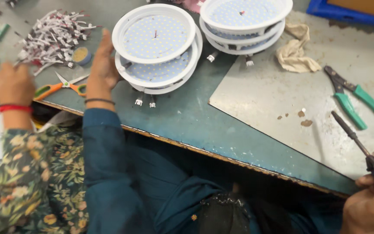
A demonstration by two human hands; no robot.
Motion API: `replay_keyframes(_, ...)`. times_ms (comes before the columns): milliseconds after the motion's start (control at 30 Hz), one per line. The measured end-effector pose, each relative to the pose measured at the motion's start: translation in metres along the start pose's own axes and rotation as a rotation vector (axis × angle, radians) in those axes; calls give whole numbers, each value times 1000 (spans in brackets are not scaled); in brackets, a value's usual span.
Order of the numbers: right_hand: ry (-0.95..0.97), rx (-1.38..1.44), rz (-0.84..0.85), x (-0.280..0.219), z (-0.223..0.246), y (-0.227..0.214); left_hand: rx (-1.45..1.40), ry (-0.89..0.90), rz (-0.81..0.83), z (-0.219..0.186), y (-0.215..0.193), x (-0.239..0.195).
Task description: The person uses a soldering iron to attach small wires to contact points on circular LED light panels. They repeatedly dip the soldering iron tip into a soldering station and apply solder to secure the connections on multiple panels.
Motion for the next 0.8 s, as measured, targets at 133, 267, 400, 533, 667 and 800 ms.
replay_keyframes(133, 21, -45, -65, 10, 20, 12, -128, 192, 193, -5, 10, 40)
replay_keyframes(267, -20, -133, -67, 17, 52, 48, -152, 164, 266, -3, 11, 65)
replay_keyframes(400, -12, -194, -35, 14, 74, 103, -96, 135, 312, 1, 8, 73)
replay_keyframes(533, -12, -143, 209, 14, 83, 180, -77, 36, 280, 12, 5, 77)
replay_keyframes(667, -52, -27, 354, 22, 78, 267, -90, -122, 240, 27, 1, 62)
replay_keyframes(800, 88, 65, 486, 12, 58, 355, -241, -74, 270, 28, 7, 48)
Point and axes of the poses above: each hand's wrist, its own x-axis towards the middle knuckle, its own y-axis out of the palm, z = x × y, the point moved 7 cm from there along x, towards the middle knuckle, and after that the axes turned 11 degrees about x, right-handed, at the moved point
